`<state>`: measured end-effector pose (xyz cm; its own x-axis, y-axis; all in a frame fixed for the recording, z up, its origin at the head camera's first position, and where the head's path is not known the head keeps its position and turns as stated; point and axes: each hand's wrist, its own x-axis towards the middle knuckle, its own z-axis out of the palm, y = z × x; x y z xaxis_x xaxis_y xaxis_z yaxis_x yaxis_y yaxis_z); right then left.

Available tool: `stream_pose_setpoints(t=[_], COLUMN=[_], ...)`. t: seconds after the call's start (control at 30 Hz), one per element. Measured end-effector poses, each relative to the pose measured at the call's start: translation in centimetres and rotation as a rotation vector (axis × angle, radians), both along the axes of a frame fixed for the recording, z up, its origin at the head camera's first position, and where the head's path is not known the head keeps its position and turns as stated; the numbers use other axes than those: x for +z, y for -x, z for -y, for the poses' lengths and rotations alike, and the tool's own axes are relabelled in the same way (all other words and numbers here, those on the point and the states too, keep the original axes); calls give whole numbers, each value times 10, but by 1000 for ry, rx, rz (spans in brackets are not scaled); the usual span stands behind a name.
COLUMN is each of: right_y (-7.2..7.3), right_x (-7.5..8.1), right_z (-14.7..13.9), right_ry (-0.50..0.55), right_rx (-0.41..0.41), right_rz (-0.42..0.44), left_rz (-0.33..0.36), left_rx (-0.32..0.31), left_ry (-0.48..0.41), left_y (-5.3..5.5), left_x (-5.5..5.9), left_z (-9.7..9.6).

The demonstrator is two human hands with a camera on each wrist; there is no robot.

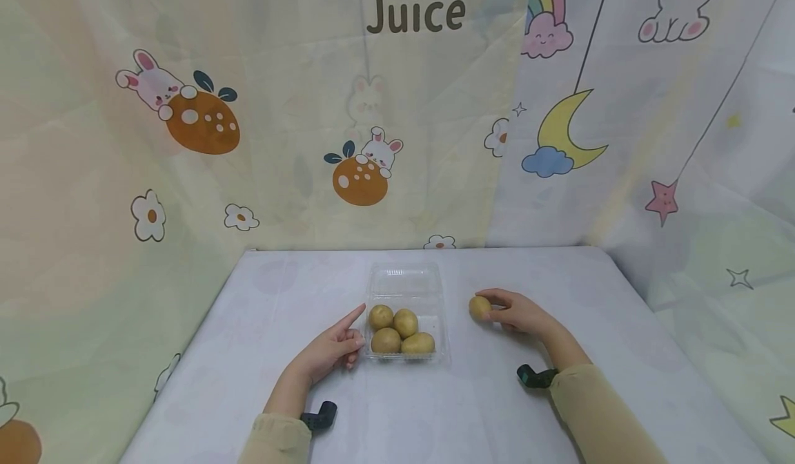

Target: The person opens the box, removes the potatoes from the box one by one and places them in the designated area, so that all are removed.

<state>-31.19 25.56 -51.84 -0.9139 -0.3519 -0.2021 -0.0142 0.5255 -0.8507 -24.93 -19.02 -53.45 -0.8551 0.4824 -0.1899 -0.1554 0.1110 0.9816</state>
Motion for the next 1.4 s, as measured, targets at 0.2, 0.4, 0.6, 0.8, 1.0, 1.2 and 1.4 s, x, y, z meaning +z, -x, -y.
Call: stream_pose_setpoints(t=[0.2, 0.4, 0.6, 0.8, 1.0, 1.2, 1.4], right_y=[0, -1, -2, -2, -1, -2, -4], right_x=[0, -3, -3, -4, -5, -3, 1], right_z=[0, -2, -2, -2, -4, -5, -5], right_ry=[10, 5, -7, -17, -26, -36, -32], right_rx=[-1, 3, -8, -28, -30, -44, -40], right_rz=[16, 13, 23, 31, 32, 23, 13], left_rz=[6, 5, -2, -2, 0, 2, 2], left_rx=[3, 1, -2, 0, 1, 0, 2], left_ry=[0, -5, -5, -3, -5, -6, -8], left_y=[0, -1, -2, -2, -2, -1, 0], left_x=[2, 3, 3, 3, 3, 2, 0], left_z=[0, 0, 0, 0, 0, 0, 1])
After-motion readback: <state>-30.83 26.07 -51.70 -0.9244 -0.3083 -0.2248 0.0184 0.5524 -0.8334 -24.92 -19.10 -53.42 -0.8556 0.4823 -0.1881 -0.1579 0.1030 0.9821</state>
